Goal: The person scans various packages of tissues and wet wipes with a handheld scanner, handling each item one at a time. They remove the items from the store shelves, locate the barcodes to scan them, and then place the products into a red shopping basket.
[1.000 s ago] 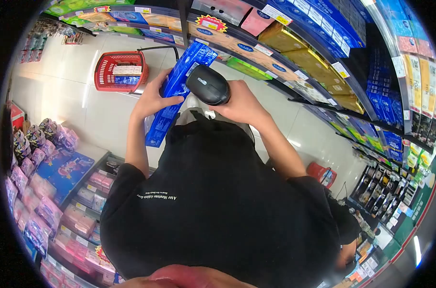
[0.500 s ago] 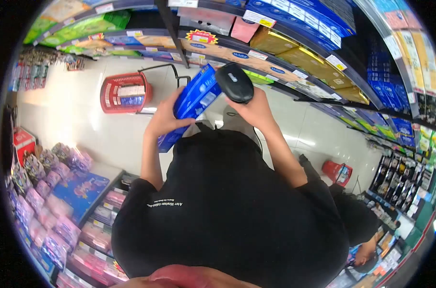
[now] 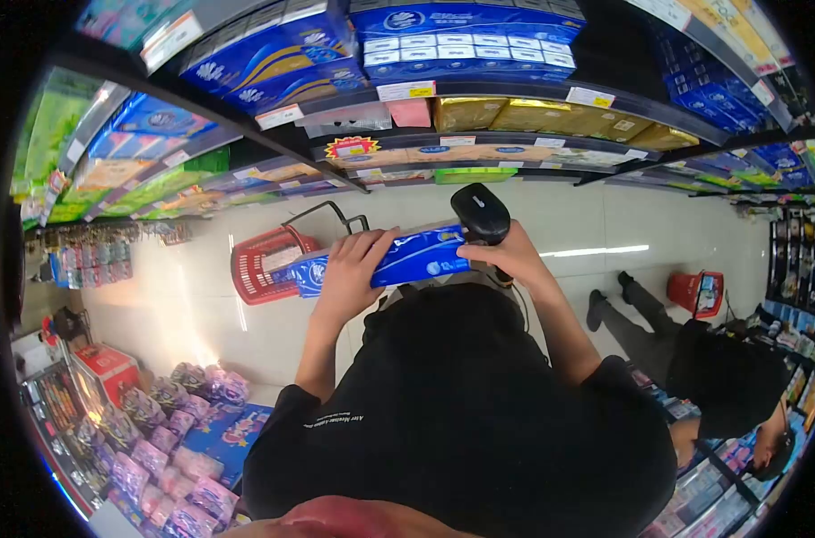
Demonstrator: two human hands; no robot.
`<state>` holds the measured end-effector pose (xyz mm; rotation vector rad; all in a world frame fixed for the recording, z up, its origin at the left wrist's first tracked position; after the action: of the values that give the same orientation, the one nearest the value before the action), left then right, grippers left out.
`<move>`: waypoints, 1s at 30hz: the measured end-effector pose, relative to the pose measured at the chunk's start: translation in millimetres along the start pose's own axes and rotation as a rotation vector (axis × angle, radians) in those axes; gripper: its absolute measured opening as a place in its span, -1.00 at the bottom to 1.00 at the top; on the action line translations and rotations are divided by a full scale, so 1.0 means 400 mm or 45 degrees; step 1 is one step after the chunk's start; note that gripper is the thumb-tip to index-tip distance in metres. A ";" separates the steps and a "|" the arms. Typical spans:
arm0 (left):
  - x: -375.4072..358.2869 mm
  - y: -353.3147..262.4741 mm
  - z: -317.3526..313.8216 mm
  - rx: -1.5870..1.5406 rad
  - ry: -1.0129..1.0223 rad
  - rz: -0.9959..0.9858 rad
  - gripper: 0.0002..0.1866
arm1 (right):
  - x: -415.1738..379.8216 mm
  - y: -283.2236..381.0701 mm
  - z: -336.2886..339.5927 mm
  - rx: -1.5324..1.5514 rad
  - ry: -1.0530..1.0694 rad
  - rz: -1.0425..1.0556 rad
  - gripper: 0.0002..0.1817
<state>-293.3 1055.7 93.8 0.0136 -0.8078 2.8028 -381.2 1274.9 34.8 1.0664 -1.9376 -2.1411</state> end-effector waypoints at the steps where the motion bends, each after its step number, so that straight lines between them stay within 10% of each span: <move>1: 0.024 -0.026 0.004 0.060 0.005 -0.072 -0.17 | 0.010 -0.002 0.018 -0.151 -0.037 0.034 -0.57; 7: 0.158 -0.179 0.054 0.223 -0.149 -0.327 -0.31 | 0.002 0.096 0.173 0.196 -0.096 0.288 -0.40; 13: 0.302 -0.236 0.183 -0.104 -0.967 -0.477 -0.72 | 0.012 0.183 0.448 0.721 -0.549 0.513 -0.32; 30: 0.554 -0.153 0.067 -0.031 -0.853 -0.015 -0.73 | 0.211 0.452 0.791 0.764 -0.415 0.523 -0.59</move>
<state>-497.4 1138.9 164.2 0.9880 -0.9549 2.7784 -680.9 1467.2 149.8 0.2955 -2.7507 -1.6227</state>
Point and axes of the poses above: each hand's wrist, its own x-axis towards the middle knuckle, its own z-axis out of the back of the hand, y = z × x, the point moved 7 cm from there along x, towards the middle knuckle, and after that the axes turned 1 degree about -x, right-handed, at the moved point
